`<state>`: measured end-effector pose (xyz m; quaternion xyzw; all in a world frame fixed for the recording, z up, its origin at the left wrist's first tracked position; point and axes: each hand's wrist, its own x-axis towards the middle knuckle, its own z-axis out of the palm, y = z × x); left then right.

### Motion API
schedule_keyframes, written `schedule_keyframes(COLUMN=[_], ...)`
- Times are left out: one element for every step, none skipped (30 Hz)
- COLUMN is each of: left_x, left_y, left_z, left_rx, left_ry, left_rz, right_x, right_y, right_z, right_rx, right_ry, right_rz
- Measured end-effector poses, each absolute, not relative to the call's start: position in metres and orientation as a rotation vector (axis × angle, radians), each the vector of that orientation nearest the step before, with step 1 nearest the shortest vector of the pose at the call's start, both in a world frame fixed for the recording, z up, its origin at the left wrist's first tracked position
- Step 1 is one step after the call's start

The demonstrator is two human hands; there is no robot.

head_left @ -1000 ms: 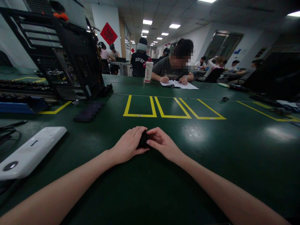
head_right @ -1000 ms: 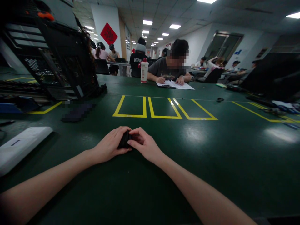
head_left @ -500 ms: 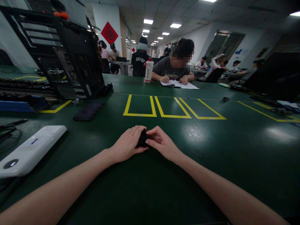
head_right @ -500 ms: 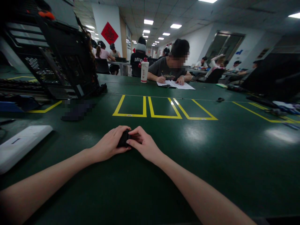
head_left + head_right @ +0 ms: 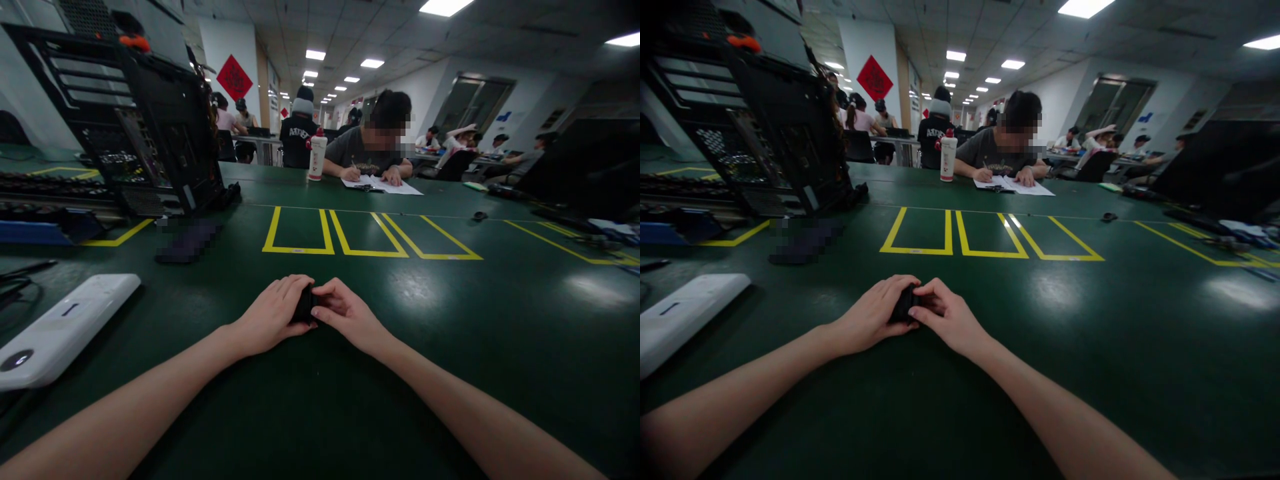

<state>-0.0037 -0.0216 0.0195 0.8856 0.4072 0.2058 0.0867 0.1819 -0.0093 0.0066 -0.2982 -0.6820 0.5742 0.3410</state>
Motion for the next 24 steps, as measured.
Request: schedule_keyframes(left_x=[-0.0035, -0.0034, -0.0032, -0.0029, -0.0027, -0.0025, -0.0024, -0.0023, -0.0022, -0.0022, -0.0022, -0.0022, -0.0022, -0.0022, -0.0021, -0.0021, -0.002, -0.002, -0.002, -0.0021, -0.0023, -0.0025, -0.0028, -0.0031], left_y=[-0.0215, -0.0214, -0.0214, -0.0213, -0.0212, -0.021, -0.0207, -0.0203, -0.0199, -0.0194, -0.0189, -0.0186, -0.0184, -0.0184, -0.0187, -0.0191, -0.0196, -0.0201, -0.0205, -0.0207, -0.0206, -0.0203, -0.0197, -0.0189], left_z=[0.0195, 0.0195, 0.0195, 0.0194, 0.0193, 0.0189, 0.0184, 0.0176, 0.0167, 0.0158, 0.0149, 0.0143, 0.014, 0.014, 0.0144, 0.0151, 0.0158, 0.0165, 0.0171, 0.0173, 0.0172, 0.0167, 0.0157, 0.0145], left_rx=[2.639, 2.64, 2.641, 2.643, 2.644, 2.644, 2.642, 2.639, 2.637, 2.637, 2.639, 2.642, 2.644, 2.645, 2.644, 2.642, 2.64, 2.639, 2.637, 2.636, 2.635, 2.635, 2.633, 2.634], left_ry=[1.215, 1.217, 1.22, 1.225, 1.233, 1.239, 1.245, 1.251, 1.257, 1.257, 1.255, 1.252, 1.25, 1.248, 1.249, 1.249, 1.25, 1.25, 1.25, 1.249, 1.245, 1.241, 1.24, 1.234], left_rz=[0.619, 0.625, 0.629, 0.632, 0.633, 0.631, 0.63, 0.63, 0.633, 0.639, 0.647, 0.653, 0.655, 0.651, 0.645, 0.637, 0.63, 0.63, 0.631, 0.632, 0.634, 0.641, 0.648, 0.656], right_x=[0.1808, 0.1797, 0.1787, 0.1781, 0.1777, 0.1778, 0.1783, 0.179, 0.18, 0.181, 0.182, 0.1828, 0.1833, 0.1835, 0.1833, 0.1829, 0.1823, 0.1816, 0.181, 0.1804, 0.1801, 0.18, 0.1801, 0.1805], right_y=[-0.0086, -0.0078, -0.0071, -0.0066, -0.0063, -0.0061, -0.0062, -0.0065, -0.0069, -0.0075, -0.0081, -0.0086, -0.009, -0.0092, -0.0091, -0.0087, -0.0081, -0.0075, -0.0068, -0.0062, -0.0058, -0.0056, -0.0057, -0.0059], right_z=[0.006, 0.0053, 0.0046, 0.0041, 0.0038, 0.0037, 0.004, 0.0044, 0.005, 0.0057, 0.0063, 0.0067, 0.0068, 0.0066, 0.0062, 0.0055, 0.0046, 0.0038, 0.0031, 0.0026, 0.0026, 0.0031, 0.004, 0.0052], right_rx=[-0.786, -0.794, -0.796, -0.797, -0.797, -0.796, -0.797, -0.799, -0.801, -0.798, -0.789, -0.777, -0.767, -0.763, -0.767, -0.779, -0.794, -0.808, -0.819, -0.831, -0.845, -0.861, -0.872, -0.875], right_ry=[-1.773, -1.77, -1.766, -1.762, -1.762, -1.77, -1.784, -1.802, -1.818, -1.83, -1.834, -1.831, -1.824, -1.818, -1.814, -1.813, -1.815, -1.817, -1.818, -1.817, -1.814, -1.81, -1.812, -1.821], right_rz=[1.478, 1.461, 1.449, 1.439, 1.431, 1.426, 1.424, 1.427, 1.433, 1.441, 1.448, 1.455, 1.461, 1.462, 1.458, 1.448, 1.435, 1.42, 1.408, 1.4, 1.395, 1.389, 1.387, 1.387])
